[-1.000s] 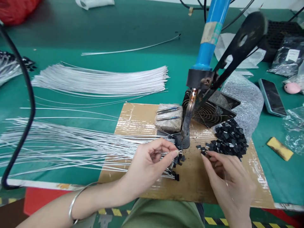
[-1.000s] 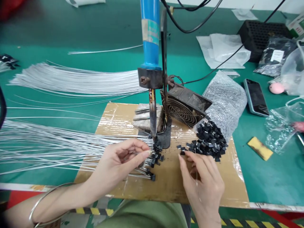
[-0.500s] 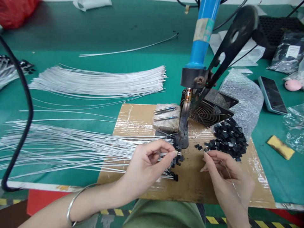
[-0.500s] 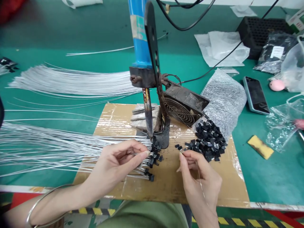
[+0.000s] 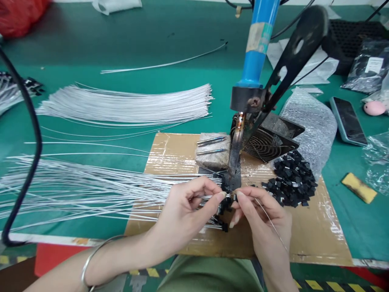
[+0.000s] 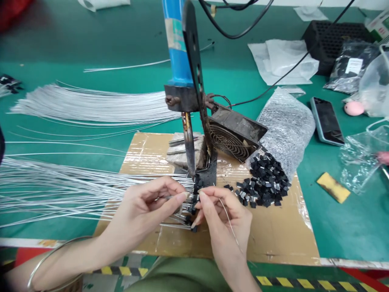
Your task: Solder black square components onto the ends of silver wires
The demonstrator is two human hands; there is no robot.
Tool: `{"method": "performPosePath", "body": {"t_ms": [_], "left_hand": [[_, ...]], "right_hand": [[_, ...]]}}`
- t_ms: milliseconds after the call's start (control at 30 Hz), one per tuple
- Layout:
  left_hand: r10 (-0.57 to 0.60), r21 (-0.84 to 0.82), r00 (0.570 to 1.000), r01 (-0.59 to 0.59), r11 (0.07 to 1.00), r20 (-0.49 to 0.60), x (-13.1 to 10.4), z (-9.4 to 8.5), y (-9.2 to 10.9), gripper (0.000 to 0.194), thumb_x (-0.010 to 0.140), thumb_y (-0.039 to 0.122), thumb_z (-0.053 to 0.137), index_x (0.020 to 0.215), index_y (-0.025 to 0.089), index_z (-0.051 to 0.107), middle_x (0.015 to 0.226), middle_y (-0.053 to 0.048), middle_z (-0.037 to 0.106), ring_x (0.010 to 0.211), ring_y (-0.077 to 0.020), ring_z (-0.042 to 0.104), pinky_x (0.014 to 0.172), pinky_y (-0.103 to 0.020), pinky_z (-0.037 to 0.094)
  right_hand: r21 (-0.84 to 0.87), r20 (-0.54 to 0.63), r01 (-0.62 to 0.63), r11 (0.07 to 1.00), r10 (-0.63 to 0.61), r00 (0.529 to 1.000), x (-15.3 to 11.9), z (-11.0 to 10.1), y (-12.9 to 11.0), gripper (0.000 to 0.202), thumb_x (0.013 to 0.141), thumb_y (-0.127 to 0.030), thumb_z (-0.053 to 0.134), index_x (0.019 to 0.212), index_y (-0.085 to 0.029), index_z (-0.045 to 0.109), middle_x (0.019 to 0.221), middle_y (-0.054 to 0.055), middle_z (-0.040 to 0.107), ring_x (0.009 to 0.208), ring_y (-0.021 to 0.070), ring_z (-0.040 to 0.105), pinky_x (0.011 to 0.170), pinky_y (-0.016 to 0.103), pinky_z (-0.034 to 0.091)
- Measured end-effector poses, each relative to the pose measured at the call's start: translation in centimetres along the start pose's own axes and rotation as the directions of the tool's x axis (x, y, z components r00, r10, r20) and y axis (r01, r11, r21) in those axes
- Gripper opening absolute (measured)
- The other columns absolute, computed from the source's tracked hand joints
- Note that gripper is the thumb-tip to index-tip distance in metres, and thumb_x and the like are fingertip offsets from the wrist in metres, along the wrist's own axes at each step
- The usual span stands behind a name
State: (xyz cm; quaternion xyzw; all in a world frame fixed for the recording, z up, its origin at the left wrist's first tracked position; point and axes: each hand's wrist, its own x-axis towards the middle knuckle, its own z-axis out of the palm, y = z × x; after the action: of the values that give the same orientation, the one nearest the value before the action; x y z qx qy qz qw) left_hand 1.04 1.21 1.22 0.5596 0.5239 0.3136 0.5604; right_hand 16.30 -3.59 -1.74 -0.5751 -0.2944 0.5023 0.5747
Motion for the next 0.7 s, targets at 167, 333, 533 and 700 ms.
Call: {"method": "performPosePath", "body": {"t_ms": [167,333,533,700], "left_hand": [[-0.008,0.050,1.000,0.007,0.999,0.008,-0.1,-0.3,0.1,0.015,0.085,0.026,0.067,0.076,0.016,0.071,0.069,-0.003,0.070,0.059,-0.0123,0.056,0.052,-0.022,0.042],[-0.020,-0.037,0.999,0.022,0.999,0.041,0.1,-0.3,0.4,0.013,0.084,0.024,0.069,0.073,0.017,0.071,0.079,-0.006,0.078,0.065,-0.0136,0.065,0.056,-0.020,0.047],[-0.035,-0.121,0.997,0.043,0.992,0.065,0.1,-0.2,0.8,0.012,0.083,0.020,0.071,0.072,0.017,0.070,0.079,-0.005,0.079,0.071,-0.0133,0.070,0.063,-0.019,0.053],[-0.034,-0.131,0.997,0.042,0.990,0.063,0.2,-0.2,0.6,0.011,0.082,0.018,0.072,0.071,0.016,0.070,0.080,-0.005,0.079,0.071,-0.0125,0.070,0.063,-0.017,0.053]], "right_hand": [[-0.002,0.022,-0.037,0.999,0.037,0.999,-0.2,0.3,-0.2,0.013,0.087,-0.034,0.081,0.086,-0.021,0.078,0.063,-0.002,0.073,0.043,0.0090,0.063,0.045,0.018,0.057],[0.061,-0.051,-0.136,0.989,0.139,0.989,-0.7,1.1,-0.8,0.016,0.082,-0.036,0.084,0.083,-0.020,0.079,0.060,-0.003,0.066,0.044,0.0067,0.056,0.043,0.016,0.052],[0.058,-0.026,-0.172,0.983,0.173,0.985,-0.9,1.2,-0.9,0.020,0.082,-0.039,0.083,0.081,-0.020,0.078,0.059,-0.004,0.062,0.044,0.0051,0.052,0.042,0.014,0.047],[0.082,-0.010,-0.175,0.981,0.176,0.984,-0.8,1.0,-0.6,0.020,0.083,-0.039,0.083,0.082,-0.020,0.078,0.059,-0.004,0.062,0.044,0.0046,0.052,0.041,0.013,0.047]]}}
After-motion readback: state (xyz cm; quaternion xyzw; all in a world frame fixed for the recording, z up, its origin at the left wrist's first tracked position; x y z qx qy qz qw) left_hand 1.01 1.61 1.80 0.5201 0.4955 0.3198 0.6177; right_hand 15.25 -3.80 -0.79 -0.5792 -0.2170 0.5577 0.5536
